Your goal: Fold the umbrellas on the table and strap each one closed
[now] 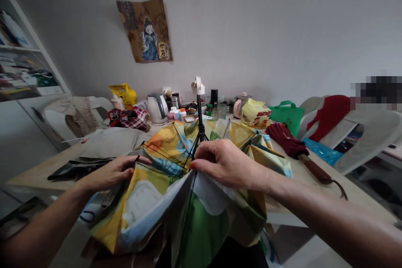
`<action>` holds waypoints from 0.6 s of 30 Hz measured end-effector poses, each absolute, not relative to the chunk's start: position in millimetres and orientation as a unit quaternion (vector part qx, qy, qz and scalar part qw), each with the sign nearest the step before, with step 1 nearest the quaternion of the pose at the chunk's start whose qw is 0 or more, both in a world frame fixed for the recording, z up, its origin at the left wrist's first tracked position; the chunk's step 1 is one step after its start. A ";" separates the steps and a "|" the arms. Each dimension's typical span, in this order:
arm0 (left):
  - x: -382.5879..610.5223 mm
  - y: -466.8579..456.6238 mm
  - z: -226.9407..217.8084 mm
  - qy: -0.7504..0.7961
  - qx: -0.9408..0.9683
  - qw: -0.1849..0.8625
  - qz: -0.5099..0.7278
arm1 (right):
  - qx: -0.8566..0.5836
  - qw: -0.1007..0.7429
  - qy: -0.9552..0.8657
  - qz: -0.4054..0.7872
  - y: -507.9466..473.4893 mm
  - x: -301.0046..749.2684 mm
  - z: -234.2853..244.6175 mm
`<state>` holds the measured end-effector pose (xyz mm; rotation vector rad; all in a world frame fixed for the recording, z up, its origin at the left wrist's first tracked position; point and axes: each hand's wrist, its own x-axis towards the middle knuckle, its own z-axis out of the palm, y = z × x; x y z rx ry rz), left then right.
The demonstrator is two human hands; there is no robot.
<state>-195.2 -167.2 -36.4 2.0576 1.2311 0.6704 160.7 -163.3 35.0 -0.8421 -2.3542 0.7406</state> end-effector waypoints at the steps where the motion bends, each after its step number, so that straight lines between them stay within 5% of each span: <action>1: -190.0 -169.5 -37.0 0.479 0.771 0.314 0.278 | -0.312 0.268 -0.872 0.267 -161.5 157.5 34.7; 12: -78.5 -166.0 -3.1 0.361 0.802 0.349 0.323 | -0.225 0.281 -0.886 0.293 -148.9 115.1 34.8; 16: -71.0 -162.0 5.2 0.394 0.803 0.344 0.285 | -0.367 0.433 -0.808 0.161 -117.1 143.5 66.3; 18: -72.0 -160.1 8.1 0.404 0.801 0.341 0.280 | -0.451 0.405 -0.776 0.177 -97.4 154.3 74.4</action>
